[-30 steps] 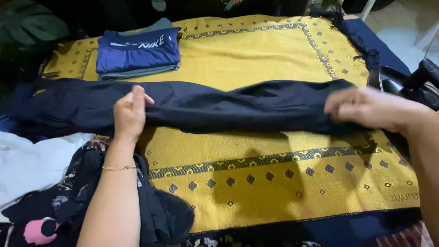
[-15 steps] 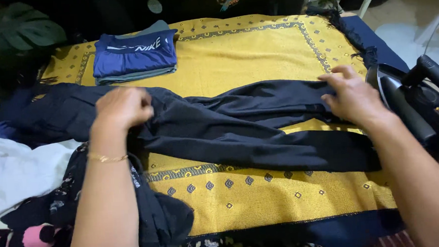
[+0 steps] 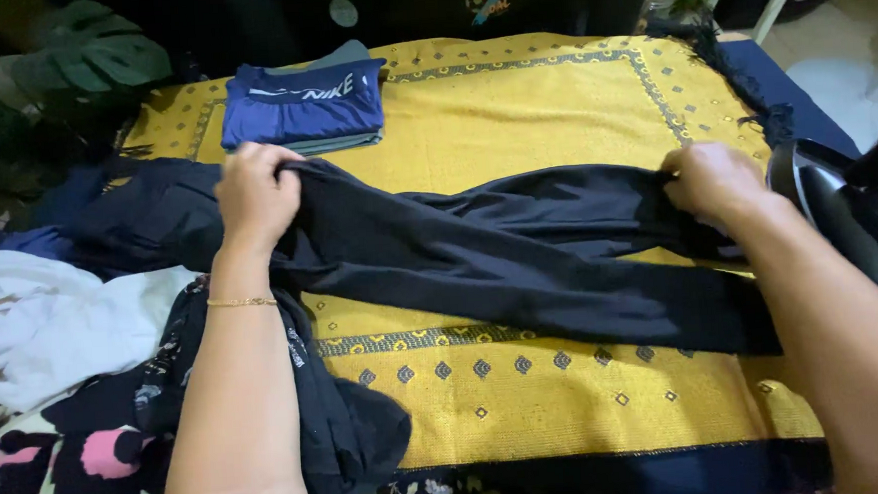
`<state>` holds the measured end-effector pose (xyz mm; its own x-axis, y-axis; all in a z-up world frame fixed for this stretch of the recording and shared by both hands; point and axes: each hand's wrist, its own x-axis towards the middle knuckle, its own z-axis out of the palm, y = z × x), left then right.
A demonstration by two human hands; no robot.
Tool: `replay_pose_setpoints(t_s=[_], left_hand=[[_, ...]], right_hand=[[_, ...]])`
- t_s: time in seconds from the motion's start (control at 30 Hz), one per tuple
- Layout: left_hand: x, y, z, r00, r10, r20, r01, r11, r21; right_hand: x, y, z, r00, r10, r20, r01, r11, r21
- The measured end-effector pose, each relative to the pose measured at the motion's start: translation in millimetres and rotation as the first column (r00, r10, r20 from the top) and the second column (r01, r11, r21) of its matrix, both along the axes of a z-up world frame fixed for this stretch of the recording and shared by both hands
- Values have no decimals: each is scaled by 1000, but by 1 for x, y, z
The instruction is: The person irons a pair of black pants on a yellow patterned cloth, then folds them neatly. The person uses a black electric iron to smooth the fabric and folds the pants into a compact stack.
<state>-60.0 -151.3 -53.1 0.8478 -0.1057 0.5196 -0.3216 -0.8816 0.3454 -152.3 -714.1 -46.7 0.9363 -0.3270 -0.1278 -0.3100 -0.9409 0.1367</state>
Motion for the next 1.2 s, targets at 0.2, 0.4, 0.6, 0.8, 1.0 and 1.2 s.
replay_pose_setpoints(t_s=[0.2, 0.4, 0.6, 0.8, 1.0, 1.2], left_hand=[[0, 63, -31, 933, -242, 267, 307, 922, -238], [-45, 23, 23, 745, 9, -667, -23, 1000, -12], [-59, -31, 44, 863, -111, -493, 237, 950, 202], [-28, 10, 1, 917, -16, -399, 94, 980, 176], [-20, 29, -20, 951, 193, 242, -242, 951, 192], [-14, 32, -34, 964, 18, 266, -25, 999, 22]], right_hand=[[-23, -28, 13, 446, 275, 852, -162, 961, -225], [-40, 6, 45, 981, -139, 138, 153, 984, -93], [-26, -14, 39, 974, -90, 206, 75, 994, 76], [-43, -54, 80, 912, -88, 400, -275, 593, 757], [-5, -50, 68, 961, 5, 278, -115, 918, 381], [-54, 56, 95, 989, -98, 111, 83, 988, 132]])
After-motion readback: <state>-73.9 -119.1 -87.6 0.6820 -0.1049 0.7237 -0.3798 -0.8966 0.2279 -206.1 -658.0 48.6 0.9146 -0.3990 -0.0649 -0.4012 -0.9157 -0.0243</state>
